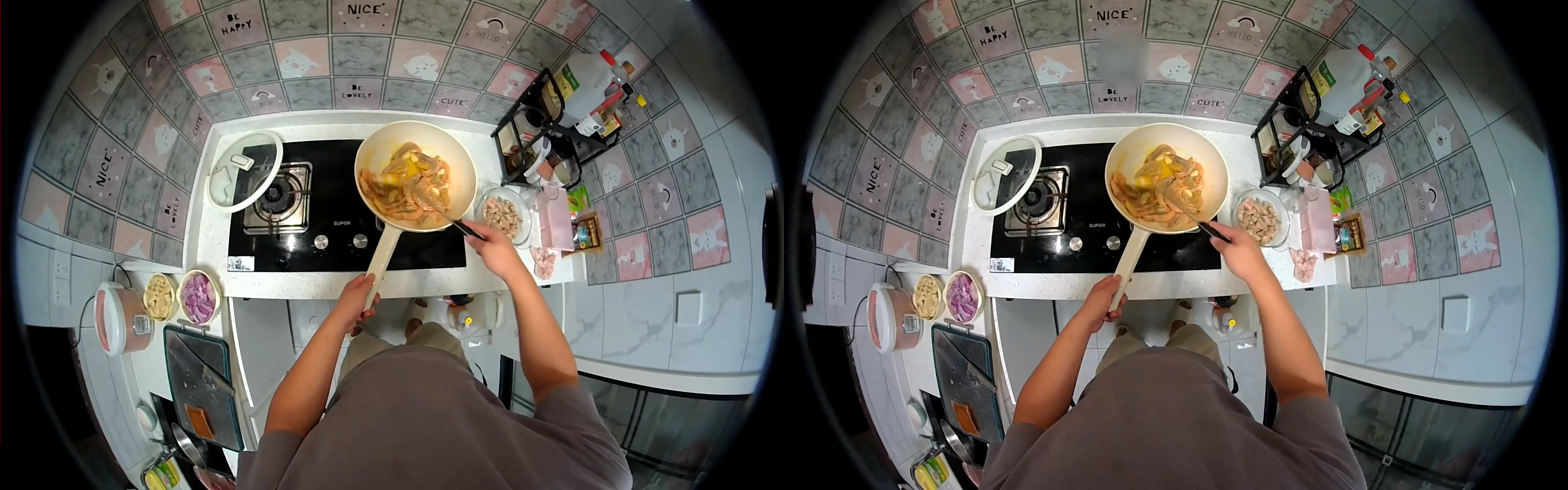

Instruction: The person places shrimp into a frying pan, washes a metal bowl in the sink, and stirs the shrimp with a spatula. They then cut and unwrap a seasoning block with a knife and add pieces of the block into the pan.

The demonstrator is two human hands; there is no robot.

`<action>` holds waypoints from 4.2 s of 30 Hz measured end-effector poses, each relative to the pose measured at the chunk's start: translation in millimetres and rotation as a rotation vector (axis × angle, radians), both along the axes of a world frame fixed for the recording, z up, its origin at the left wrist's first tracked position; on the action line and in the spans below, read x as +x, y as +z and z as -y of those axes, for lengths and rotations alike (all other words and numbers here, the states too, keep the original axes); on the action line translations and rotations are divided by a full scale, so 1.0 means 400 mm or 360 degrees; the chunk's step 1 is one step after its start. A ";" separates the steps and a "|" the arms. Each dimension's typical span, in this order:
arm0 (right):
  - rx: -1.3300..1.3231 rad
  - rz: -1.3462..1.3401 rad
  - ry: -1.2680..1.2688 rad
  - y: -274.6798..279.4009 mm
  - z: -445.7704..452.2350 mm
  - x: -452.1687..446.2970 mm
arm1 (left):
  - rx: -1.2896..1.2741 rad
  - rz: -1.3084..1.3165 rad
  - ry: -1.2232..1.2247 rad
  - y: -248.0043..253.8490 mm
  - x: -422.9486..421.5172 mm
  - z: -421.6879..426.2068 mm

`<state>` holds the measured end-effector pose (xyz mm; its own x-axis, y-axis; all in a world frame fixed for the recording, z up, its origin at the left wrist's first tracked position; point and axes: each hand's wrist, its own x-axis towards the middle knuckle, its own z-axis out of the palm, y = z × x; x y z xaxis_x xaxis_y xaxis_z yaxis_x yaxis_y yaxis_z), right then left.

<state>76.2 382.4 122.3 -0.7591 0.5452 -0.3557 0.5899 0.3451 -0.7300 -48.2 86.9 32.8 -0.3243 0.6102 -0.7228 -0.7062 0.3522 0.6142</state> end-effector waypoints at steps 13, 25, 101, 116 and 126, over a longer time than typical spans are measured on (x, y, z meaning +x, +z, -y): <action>0.0727 0.0156 -0.0118 0.082 -0.032 -0.045 | -0.0096 -0.0185 -0.0007 0.018 0.013 -0.010; 0.0291 0.0148 -0.0006 0.163 0.019 0.107 | -0.0081 -0.0183 -0.0025 0.007 0.011 -0.008; 0.0209 0.0284 -0.0179 0.107 0.034 0.091 | -0.0057 -0.0234 -0.0059 0.001 0.019 -0.017; 0.0977 0.0066 0.0294 0.079 0.012 0.028 | -0.0074 -0.0211 -0.0081 0.003 0.016 -0.014; 0.1289 0.0590 0.0450 0.435 0.052 -0.004 | -0.0061 -0.0183 -0.0045 0.007 0.017 -0.015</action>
